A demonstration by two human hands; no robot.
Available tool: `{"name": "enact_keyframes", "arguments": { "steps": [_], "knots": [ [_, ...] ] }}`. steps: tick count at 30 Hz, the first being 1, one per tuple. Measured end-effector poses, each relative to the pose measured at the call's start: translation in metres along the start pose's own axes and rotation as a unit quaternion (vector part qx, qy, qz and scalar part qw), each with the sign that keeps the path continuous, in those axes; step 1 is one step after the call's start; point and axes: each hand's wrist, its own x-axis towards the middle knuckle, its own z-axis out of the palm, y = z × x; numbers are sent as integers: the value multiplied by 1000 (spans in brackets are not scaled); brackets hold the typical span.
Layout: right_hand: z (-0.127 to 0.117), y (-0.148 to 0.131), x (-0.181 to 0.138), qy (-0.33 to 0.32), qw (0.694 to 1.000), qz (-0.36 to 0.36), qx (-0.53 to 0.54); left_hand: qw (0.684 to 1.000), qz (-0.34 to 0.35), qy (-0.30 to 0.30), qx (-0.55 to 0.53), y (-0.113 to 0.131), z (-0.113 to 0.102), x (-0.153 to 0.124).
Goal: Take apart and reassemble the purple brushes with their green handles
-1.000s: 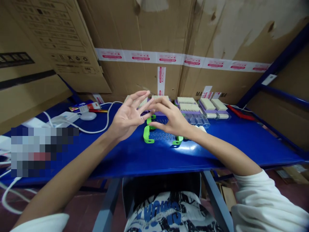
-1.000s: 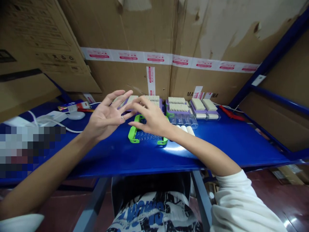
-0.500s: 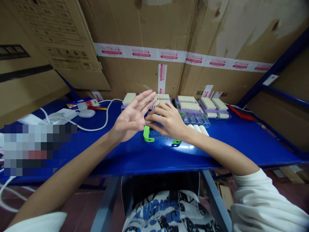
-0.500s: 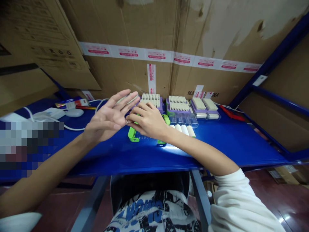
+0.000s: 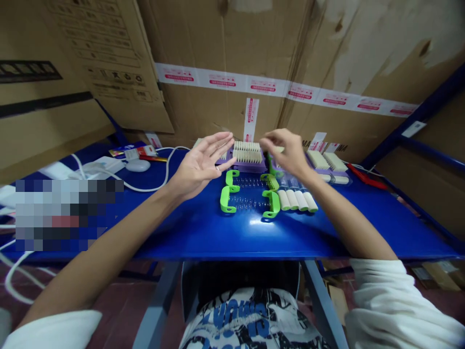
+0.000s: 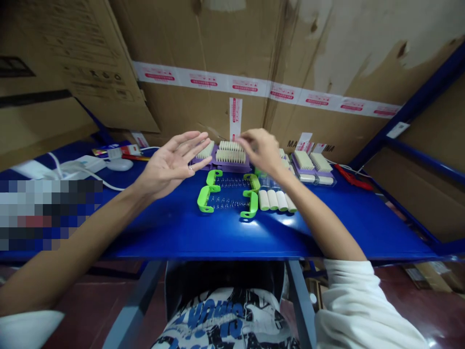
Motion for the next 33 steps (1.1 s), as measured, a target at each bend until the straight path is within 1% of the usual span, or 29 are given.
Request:
{"name": "enact_keyframes", "arguments": {
  "steps": [1, 2, 3, 4, 6, 9, 11, 14, 18, 20, 21, 22, 23, 24, 25, 26, 27, 29, 31, 33],
  "knots": [
    [-7, 25, 8, -18, 996, 65, -53, 1000, 5, 6, 2, -2, -4, 1],
    [-14, 48, 16, -67, 985, 116, -108, 1000, 10, 10, 2, -4, -7, 2],
    [-19, 70, 23, -130, 968, 144, -157, 1000, 12, 14, 2, -6, -9, 3],
    [-23, 89, 28, -170, 960, 149, -167, 1000, 14, 18, 2, -7, -10, 3],
    [-25, 118, 35, -244, 943, 145, -174, 1000, 16, 24, 5, -9, -10, 2],
    [-19, 141, 41, -327, 923, 120, -165, 1000, 10, 26, 14, -9, -6, 1],
    [-11, 150, 42, -360, 913, 104, -164, 1000, 7, 24, 17, -9, -5, 0],
    [-1, 164, 43, -380, 904, 83, -175, 999, 15, 19, 23, -9, -4, 0],
    [11, 179, 45, -385, 900, 47, -198, 999, 24, 12, 38, -9, 0, -1],
    [17, 183, 46, -383, 899, 32, -209, 997, 23, 12, 71, -11, -3, -1],
    [19, 185, 46, -382, 898, 27, -215, 994, 20, 19, 107, -13, -7, 0],
    [21, 186, 46, -380, 898, 23, -219, 986, 17, 33, 162, -17, -13, 1],
    [23, 186, 45, -378, 899, 20, -221, 971, 8, 54, 231, -21, -22, 3],
    [23, 186, 43, -375, 900, 17, -221, 948, -7, 84, 307, -27, -33, 5],
    [23, 185, 41, -372, 902, 14, -219, 916, -29, 119, 382, -33, -44, 7],
    [21, 184, 39, -369, 904, 12, -215, 887, -67, 148, 432, -40, -56, 8],
    [19, 182, 36, -366, 906, 11, -210, 866, -111, 172, 455, -48, -68, 10],
    [15, 179, 31, -360, 911, 14, -200, 856, -151, 189, 457, -62, -86, 11],
    [11, 175, 28, -356, 915, 23, -188, 866, -172, 198, 425, -74, -98, 11],
    [9, 172, 27, -354, 918, 34, -175, 876, -178, 211, 395, -82, -103, 10]
  ]
}}
